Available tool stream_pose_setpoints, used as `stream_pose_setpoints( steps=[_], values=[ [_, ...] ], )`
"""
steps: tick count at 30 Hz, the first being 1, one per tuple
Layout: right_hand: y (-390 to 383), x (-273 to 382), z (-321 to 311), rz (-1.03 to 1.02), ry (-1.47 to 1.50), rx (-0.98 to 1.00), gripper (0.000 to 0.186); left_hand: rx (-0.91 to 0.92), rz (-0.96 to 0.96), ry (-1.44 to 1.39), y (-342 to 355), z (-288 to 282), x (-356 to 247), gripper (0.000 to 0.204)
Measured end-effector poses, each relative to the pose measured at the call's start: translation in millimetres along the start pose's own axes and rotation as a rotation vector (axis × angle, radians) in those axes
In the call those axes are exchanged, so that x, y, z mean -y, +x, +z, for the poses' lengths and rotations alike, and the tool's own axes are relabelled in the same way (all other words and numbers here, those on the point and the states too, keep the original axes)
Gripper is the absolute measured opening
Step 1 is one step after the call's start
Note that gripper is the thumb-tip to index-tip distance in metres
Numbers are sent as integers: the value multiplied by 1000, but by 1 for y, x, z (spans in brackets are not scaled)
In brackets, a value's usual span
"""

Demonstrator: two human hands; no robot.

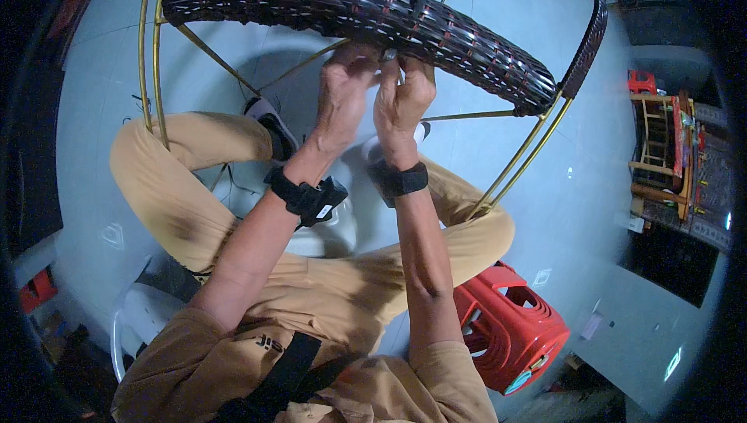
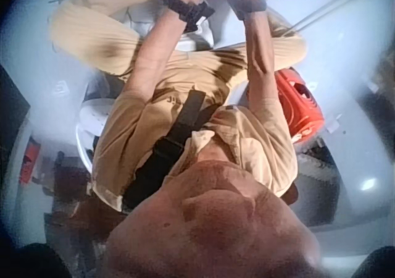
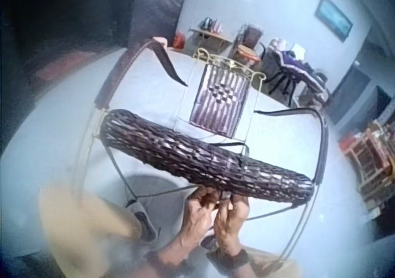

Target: The person weaves a synthetic rattan strip into the seat of a gold-framed chair. They thread the strip through the existing weave, pull it tight, and trim the excess with scissors. The chair is flipped to continue weaving on the underside.

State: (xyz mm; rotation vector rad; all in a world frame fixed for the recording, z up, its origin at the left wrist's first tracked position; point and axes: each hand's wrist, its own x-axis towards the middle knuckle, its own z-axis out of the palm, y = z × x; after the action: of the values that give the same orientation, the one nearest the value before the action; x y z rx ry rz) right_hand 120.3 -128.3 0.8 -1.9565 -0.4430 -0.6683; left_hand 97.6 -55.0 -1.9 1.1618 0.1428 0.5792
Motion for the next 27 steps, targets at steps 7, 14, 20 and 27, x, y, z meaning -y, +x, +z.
stream_pose_setpoints(
  steps=[7, 14, 20, 27],
  values=[
    [-25, 20, -17, 204, -29, -151, 13, 91, -248, -32, -10, -6, -24, 6],
    [-9, 43, -23, 798, 792, 72, 23, 136, -197, 10, -9, -9, -23, 8],
    [6, 54, -16, 931, 877, 16, 18, 193, -184, 192, -5, -17, -39, 12],
    [0, 38, -8, 768, 694, 37, 18, 25, 237, 569, -16, -2, -66, 16]
  ],
)
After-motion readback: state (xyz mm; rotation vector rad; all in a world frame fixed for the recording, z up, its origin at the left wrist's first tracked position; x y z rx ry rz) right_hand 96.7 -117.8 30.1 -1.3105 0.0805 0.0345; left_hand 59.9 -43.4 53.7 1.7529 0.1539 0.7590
